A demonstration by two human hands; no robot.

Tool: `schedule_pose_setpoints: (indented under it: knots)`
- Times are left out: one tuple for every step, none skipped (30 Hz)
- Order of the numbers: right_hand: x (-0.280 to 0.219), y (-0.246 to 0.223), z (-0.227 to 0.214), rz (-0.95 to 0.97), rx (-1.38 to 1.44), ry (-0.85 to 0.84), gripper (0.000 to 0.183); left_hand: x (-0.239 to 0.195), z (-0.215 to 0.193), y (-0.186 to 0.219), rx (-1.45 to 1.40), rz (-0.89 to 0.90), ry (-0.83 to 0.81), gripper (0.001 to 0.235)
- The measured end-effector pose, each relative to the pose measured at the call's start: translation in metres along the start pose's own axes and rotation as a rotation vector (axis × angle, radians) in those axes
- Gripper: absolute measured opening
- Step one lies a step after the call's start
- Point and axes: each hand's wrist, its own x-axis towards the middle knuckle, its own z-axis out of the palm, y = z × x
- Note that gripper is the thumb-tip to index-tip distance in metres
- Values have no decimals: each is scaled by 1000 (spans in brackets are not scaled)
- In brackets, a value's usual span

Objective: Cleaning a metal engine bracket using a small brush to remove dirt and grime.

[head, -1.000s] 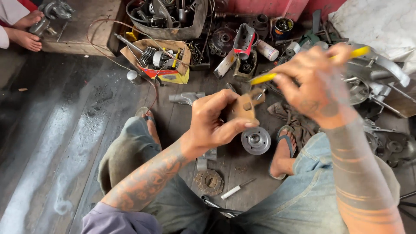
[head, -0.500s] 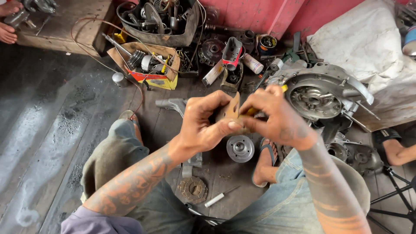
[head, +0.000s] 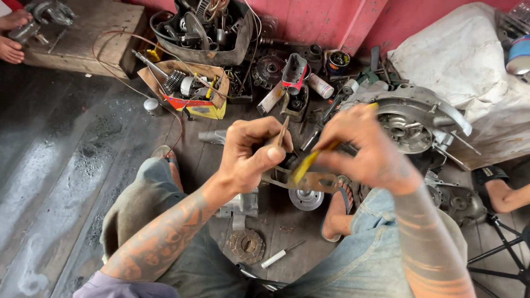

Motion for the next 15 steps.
schedule_pose_setpoints:
  knots:
    - [1,-9,8,-26,52,-93,14,-2,2,-3,-35,-18,-2,46]
    - [2,-18,18,-51,108,-174,13,-2,2,-5,-64,-38,-14,44]
    - [2,-8,13,-52,110,-170,13,-2,4,-7,-61,-38,-18,44]
    - [1,1,10,56,-88,-157,15,-3,5,-8,-98,-68,-40,41]
    - [-1,11,7,166,-284,-144,21,-5,7,-10,-135,-99,-61,39]
    - [-2,6,4,164,-287,-142,21,-2,6,-7,-136,-95,-62,39]
    - [-3,1,1,169,-76,-176,21,1,4,-4,-119,-68,-94,40]
    - [-6,-4,-2,175,139,-216,21,0,4,-2,-106,-45,-119,41]
    - [-7,-2,5,176,138,-223,21,-1,6,-3,-109,-46,-113,41]
    - [-6,0,14,148,101,-237,22,0,5,-5,-93,-30,-120,41]
    - [-5,2,22,120,63,-251,23,1,4,-6,-77,-13,-126,41]
    - [-7,9,15,124,68,-243,23,1,4,-2,-75,-18,-135,41]
    - [-8,16,8,190,-167,-172,17,1,3,2,-36,2,-159,43]
    - [-8,24,-2,250,-409,-105,11,1,4,5,0,29,-174,46]
    - [-8,14,2,250,-412,-104,11,1,5,8,-1,32,-174,46]
